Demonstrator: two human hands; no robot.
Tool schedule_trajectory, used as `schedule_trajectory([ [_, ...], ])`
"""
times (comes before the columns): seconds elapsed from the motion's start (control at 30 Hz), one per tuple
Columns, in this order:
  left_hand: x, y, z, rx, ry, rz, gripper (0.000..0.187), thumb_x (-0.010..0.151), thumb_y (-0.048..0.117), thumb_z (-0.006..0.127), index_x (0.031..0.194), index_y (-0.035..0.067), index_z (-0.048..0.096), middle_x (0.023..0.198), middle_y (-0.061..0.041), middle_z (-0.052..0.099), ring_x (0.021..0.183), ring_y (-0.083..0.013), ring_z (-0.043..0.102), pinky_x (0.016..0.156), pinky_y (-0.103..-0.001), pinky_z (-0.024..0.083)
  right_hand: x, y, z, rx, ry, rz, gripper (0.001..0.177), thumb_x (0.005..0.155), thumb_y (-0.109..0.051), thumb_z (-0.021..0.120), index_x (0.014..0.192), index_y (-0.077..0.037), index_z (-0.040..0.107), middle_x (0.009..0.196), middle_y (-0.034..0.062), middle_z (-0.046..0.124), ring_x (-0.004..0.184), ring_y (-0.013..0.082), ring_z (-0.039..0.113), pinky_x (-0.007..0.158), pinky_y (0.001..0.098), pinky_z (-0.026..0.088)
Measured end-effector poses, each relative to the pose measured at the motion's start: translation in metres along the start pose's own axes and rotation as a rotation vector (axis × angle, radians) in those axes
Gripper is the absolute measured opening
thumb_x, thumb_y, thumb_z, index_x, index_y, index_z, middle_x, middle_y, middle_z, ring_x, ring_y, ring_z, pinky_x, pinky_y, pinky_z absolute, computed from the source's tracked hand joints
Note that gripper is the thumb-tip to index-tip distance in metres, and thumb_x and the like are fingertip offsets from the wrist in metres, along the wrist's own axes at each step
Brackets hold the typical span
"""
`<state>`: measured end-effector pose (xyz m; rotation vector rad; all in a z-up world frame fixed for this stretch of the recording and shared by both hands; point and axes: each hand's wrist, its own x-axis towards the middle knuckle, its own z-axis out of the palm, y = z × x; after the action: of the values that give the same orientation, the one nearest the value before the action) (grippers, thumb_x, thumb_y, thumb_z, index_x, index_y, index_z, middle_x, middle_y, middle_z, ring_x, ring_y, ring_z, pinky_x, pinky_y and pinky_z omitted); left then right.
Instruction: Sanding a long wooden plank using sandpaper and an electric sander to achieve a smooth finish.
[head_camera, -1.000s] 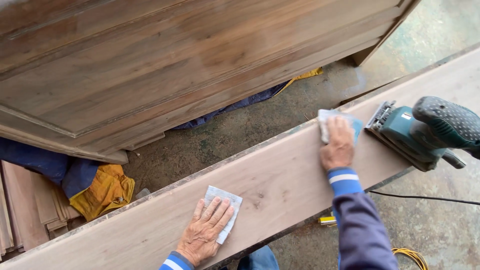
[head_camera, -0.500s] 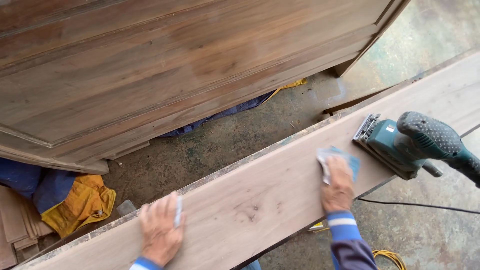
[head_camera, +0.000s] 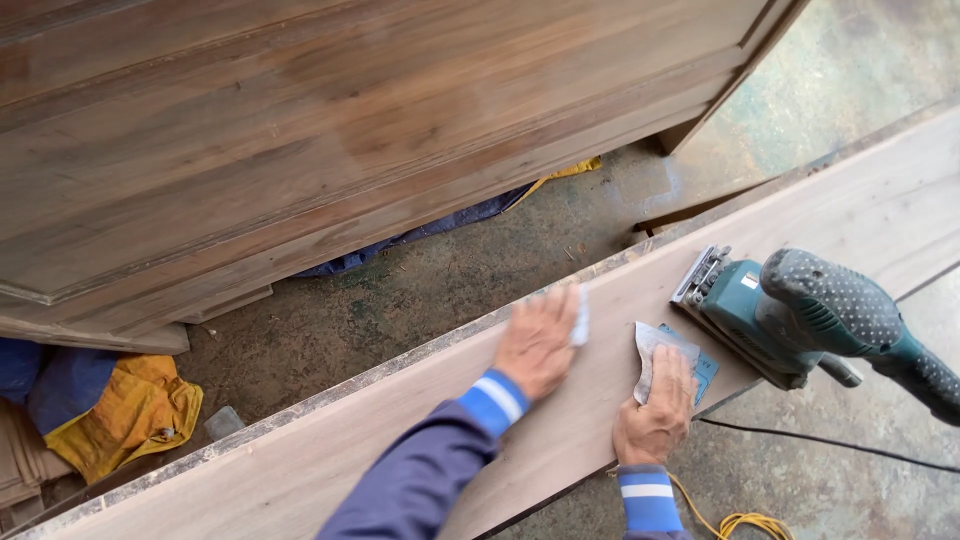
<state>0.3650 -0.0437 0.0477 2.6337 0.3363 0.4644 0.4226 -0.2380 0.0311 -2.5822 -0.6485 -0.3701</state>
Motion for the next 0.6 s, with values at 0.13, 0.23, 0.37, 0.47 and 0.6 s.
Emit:
schedule_trajectory([
  [0.13,-0.074,-0.031,-0.073,-0.020,-0.313,-0.128,0.061,0.102,0.029,0.043,0.154,-0.001,0.034,0.133,-0.022,0.051,0.105,-0.0312,0.051,0.095,-0.048,0.041,0.000,-0.001,0.000,0.016,0.018,0.007,0.056,0.087,0.007,0.056,0.142,-0.005,0.061,0.149,0.0187,0.058,0.144,0.0359,0.051,0.125,0.0529,0.034],
  [0.23,-0.086,-0.024,-0.062,0.128,-0.150,-0.081,0.064,0.099,0.032,0.042,0.152,-0.001,0.033,0.139,-0.023,0.047,0.114,-0.0339,0.050,0.100,-0.051,0.038,0.000,-0.007,-0.002,0.003,0.019,0.039,0.057,0.085,0.007,0.056,0.141,-0.005,0.061,0.148,0.0192,0.059,0.142,0.0364,0.052,0.123,0.0541,0.034],
  [0.37,-0.010,0.011,-0.006,0.217,-0.061,-0.081,0.066,0.097,0.031,0.045,0.154,0.001,0.031,0.150,-0.023,0.044,0.129,-0.0394,0.047,0.107,-0.054,0.033,0.000,-0.002,-0.001,0.006,0.012,0.028,0.057,0.085,0.007,0.056,0.141,-0.005,0.061,0.147,0.0190,0.060,0.141,0.0366,0.053,0.122,0.0549,0.035],
  [0.47,0.043,0.029,0.026,-0.012,-0.204,-0.124,0.067,0.099,0.027,0.049,0.158,0.001,0.030,0.152,-0.022,0.044,0.128,-0.0391,0.048,0.109,-0.056,0.033,0.003,0.000,0.001,0.008,0.019,0.006,0.057,0.085,0.006,0.056,0.141,-0.005,0.061,0.147,0.0192,0.060,0.141,0.0374,0.053,0.122,0.0545,0.036],
  [0.6,0.014,0.015,0.008,0.026,-0.165,-0.079,0.075,0.089,0.022,0.054,0.159,0.005,0.032,0.154,-0.020,0.044,0.127,-0.0392,0.050,0.107,-0.056,0.035,0.000,0.005,0.002,0.007,0.010,-0.036,0.057,0.085,0.005,0.054,0.141,-0.003,0.061,0.147,0.0207,0.060,0.141,0.0391,0.053,0.122,0.0538,0.036],
])
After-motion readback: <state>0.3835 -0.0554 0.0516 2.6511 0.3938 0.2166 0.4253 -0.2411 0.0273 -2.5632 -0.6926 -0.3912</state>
